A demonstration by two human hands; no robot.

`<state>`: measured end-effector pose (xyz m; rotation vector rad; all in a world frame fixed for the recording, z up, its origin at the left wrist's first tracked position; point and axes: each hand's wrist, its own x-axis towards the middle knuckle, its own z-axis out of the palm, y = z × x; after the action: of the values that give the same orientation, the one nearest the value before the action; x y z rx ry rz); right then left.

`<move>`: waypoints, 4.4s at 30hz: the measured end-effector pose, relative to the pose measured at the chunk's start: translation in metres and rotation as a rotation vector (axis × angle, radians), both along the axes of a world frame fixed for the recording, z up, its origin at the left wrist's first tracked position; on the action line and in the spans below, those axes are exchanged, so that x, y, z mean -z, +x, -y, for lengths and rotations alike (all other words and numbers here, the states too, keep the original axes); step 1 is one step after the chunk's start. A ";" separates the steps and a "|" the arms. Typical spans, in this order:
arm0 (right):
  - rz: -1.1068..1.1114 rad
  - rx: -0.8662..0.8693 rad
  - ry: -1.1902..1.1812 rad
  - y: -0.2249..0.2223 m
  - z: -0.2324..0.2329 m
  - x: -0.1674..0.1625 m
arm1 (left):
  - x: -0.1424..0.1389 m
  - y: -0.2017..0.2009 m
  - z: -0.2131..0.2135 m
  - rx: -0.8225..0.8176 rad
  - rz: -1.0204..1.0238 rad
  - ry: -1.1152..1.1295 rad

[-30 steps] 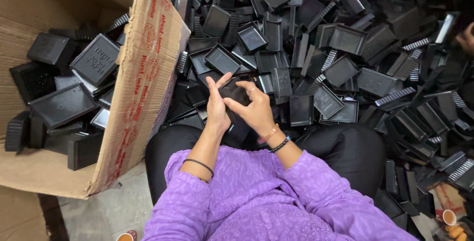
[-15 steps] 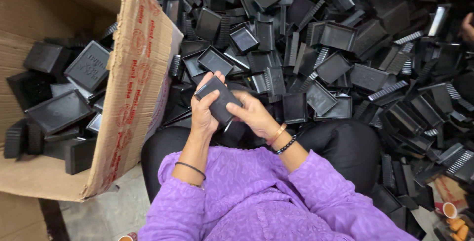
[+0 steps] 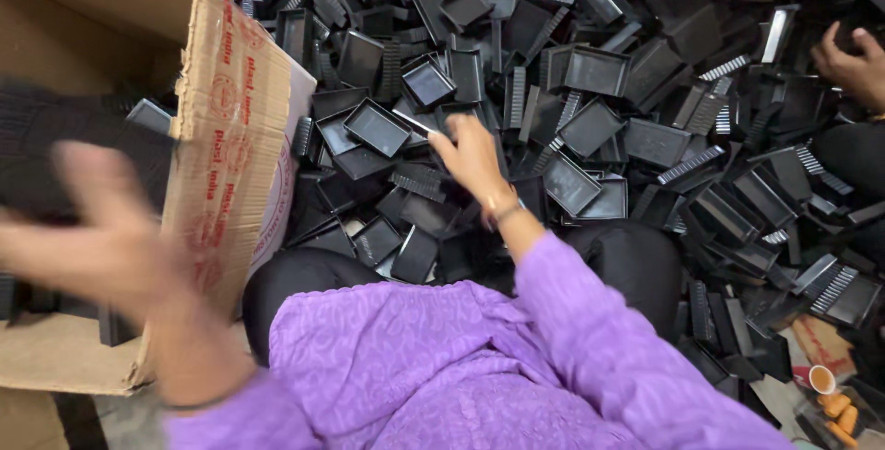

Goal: The person sits on the floor among a large pile of black plastic boxes, picks up a base and lid, presses the lid closed by hand, and places the closed box into a cardboard carton beside them, repeating this cycle and occasionally repositioning the carton.

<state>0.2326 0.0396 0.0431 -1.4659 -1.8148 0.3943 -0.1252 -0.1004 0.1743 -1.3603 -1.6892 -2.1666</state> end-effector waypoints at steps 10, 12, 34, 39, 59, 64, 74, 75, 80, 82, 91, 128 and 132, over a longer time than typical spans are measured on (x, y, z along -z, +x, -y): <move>-0.263 -0.126 -0.059 -0.007 0.031 -0.021 | 0.076 0.105 -0.033 0.298 0.110 -0.395; -0.068 -0.423 0.167 -0.008 0.081 -0.035 | 0.107 0.148 -0.043 1.092 1.183 -0.550; 0.071 -0.172 0.227 0.017 0.102 -0.066 | 0.155 0.192 -0.061 1.124 1.319 -0.764; -0.159 -0.272 0.148 -0.022 0.123 -0.042 | 0.158 0.182 -0.054 1.196 1.369 -0.589; -0.745 -0.271 -0.309 -0.046 0.136 -0.018 | 0.141 0.169 -0.054 1.102 1.219 -0.334; -0.421 -0.181 -0.185 -0.053 0.138 -0.019 | 0.141 0.176 -0.041 1.131 1.025 -0.293; -1.212 -0.468 -0.809 -0.032 0.121 -0.020 | 0.085 0.160 -0.027 1.096 0.915 -0.255; -1.199 -0.478 -0.793 -0.033 0.119 -0.018 | 0.076 0.161 -0.025 1.073 0.879 -0.263; -0.359 -0.423 -0.310 -0.011 0.069 -0.005 | 0.032 0.104 -0.011 0.598 0.145 -0.133; 0.111 -0.256 0.085 0.021 0.022 0.002 | 0.016 0.046 -0.010 0.227 -0.017 0.051; 0.559 0.004 -0.066 0.045 -0.055 0.009 | -0.010 0.001 -0.030 0.114 -0.139 -0.077; -0.283 -0.301 -0.178 -0.002 0.063 -0.037 | 0.174 0.172 -0.080 1.087 1.067 -0.547; -0.070 -0.092 -0.074 -0.027 0.083 -0.036 | 0.159 0.167 -0.081 1.109 1.167 -0.553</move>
<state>0.2051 -0.0436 0.0789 -1.4042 -1.8332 0.5571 0.0422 -0.0198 0.0156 -1.3976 -2.2804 -3.9007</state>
